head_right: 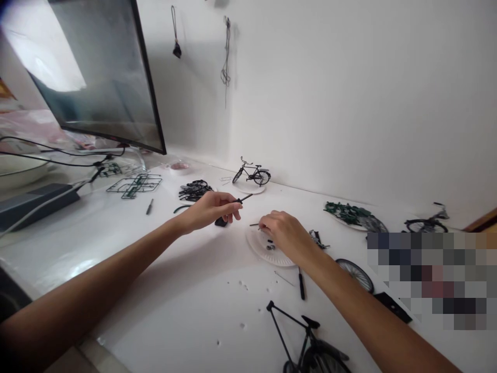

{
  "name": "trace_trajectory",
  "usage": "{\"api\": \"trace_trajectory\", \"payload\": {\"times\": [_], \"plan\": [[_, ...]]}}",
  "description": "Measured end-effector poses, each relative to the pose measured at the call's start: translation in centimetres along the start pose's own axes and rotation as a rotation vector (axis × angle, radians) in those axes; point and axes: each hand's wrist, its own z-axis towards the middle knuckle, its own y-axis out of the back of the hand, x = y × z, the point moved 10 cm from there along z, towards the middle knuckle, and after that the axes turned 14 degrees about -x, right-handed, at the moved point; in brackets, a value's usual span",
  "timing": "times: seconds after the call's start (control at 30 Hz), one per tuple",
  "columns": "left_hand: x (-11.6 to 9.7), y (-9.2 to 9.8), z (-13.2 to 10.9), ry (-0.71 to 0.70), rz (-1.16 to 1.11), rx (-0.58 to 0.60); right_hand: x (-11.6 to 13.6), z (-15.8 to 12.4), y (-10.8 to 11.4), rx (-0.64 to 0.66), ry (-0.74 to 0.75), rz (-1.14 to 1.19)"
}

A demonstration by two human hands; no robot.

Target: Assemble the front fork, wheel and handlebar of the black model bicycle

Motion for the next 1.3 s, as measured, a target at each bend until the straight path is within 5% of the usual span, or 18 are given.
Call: {"api": "trace_trajectory", "payload": {"times": [0.4,0.63,0.8,1.0,1.3], "plan": [[0.0,-0.8,-0.3,-0.016,0.048,0.046,1.5,0.3,0.2,0.012,0.09,0.076],[1.0,-1.8,-0.8,0.115,-0.092,0.088,0.7,-0.4,1.0,-0.089,0.027,0.103],[0.3,-3.4,-1.8,0.171,-0.217,0.08,1.7,-2.5,5.9,-0.275,-0.065,0.117],[-1.9,-8.0,-3.9,0.213,-0.28,0.143,2.3,-6.7,13.9,-0.571,-0.401,0.059],[-5.5,-12.9,-4.5,0.03,-0.175,0.11,1.2,-11.0,15.7,-0.75,-0.608,0.288]]}}
